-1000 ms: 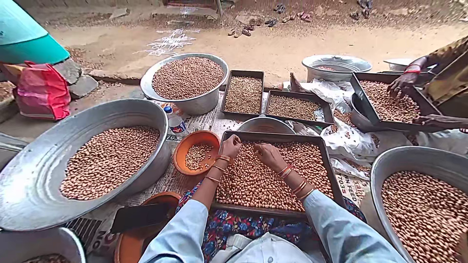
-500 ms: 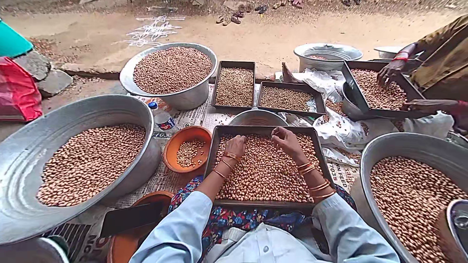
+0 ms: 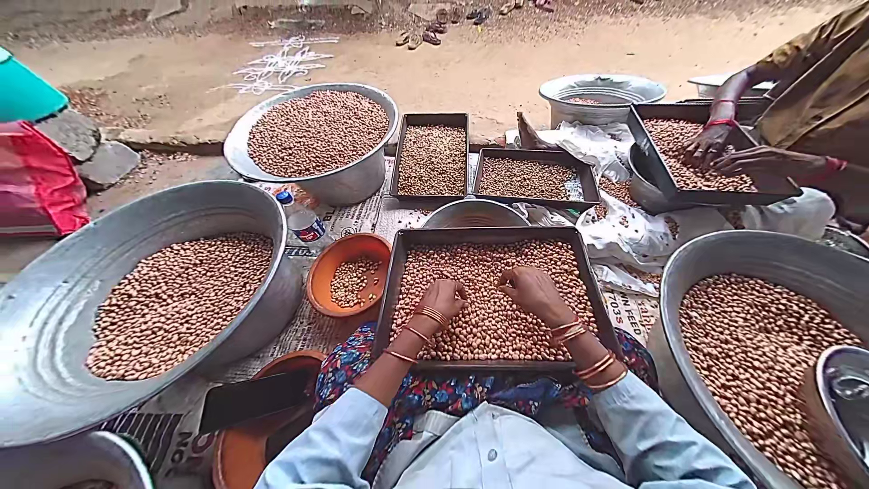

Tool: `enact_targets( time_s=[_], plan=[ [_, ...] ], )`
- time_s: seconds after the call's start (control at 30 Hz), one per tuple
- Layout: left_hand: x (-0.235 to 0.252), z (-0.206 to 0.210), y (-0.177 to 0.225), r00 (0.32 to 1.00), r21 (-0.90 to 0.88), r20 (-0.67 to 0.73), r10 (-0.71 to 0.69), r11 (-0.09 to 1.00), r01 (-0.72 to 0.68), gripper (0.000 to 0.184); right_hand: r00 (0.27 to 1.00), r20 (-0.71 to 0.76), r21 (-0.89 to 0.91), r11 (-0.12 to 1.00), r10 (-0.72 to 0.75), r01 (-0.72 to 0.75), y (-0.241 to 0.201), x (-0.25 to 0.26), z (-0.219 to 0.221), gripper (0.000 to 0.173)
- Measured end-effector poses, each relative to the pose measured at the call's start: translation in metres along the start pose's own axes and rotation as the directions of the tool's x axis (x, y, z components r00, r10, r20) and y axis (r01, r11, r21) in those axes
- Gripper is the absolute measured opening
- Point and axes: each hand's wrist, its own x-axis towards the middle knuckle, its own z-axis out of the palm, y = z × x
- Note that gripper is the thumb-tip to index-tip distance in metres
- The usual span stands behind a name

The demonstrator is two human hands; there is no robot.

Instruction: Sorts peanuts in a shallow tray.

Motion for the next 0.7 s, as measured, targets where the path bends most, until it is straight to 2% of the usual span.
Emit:
enact_targets(
  time_s=[0.1,0.17,0.2,0.27,0.33,0.37,0.43,0.57,0.7],
  plan=[
    [-0.009,-0.012,-0.007,0.998,-0.004,-0.049,-0.042,0.999,0.042,0.027,0.999,0.025,-0.083,0.996,-0.041,0.043,-0.01,0.007,0.009,0.026],
    [-0.023,-0.037,-0.02,0.976,0.01,-0.175,-0.126,0.991,0.13,0.028,0.998,0.023,-0.131,0.989,-0.065,0.068,-0.011,0.011,0.018,0.026],
    [-0.031,-0.051,-0.029,0.946,0.016,-0.275,-0.175,0.982,0.186,0.026,0.997,0.013,-0.147,0.986,-0.075,0.076,-0.01,0.012,0.021,0.026],
    [-0.046,-0.072,-0.051,0.835,0.028,-0.508,-0.212,0.965,0.261,0.022,0.995,-0.007,-0.172,0.98,-0.101,0.099,-0.007,0.015,0.027,0.026],
    [-0.055,-0.083,-0.063,0.728,0.041,-0.666,-0.164,0.966,0.255,0.023,0.992,-0.011,-0.177,0.976,-0.13,0.126,-0.004,0.018,0.031,0.026],
    [-0.056,-0.085,-0.063,0.704,0.054,-0.699,-0.124,0.973,0.225,0.024,0.991,-0.009,-0.182,0.975,-0.135,0.131,-0.004,0.02,0.032,0.027],
    [-0.051,-0.077,-0.055,0.728,0.069,-0.684,-0.044,0.99,0.125,0.018,0.992,-0.003,-0.194,0.973,-0.127,0.124,-0.005,0.022,0.034,0.026],
    [-0.025,-0.048,-0.027,0.92,0.107,-0.391,-0.017,0.992,0.064,0.02,0.996,0.022,-0.203,0.975,-0.091,0.094,-0.008,0.022,0.032,0.026],
    [0.003,-0.021,-0.02,0.971,0.196,-0.239,0.005,0.98,0.043,0.026,0.997,0.047,-0.192,0.979,-0.059,0.067,-0.009,0.02,0.031,0.029]
  ],
)
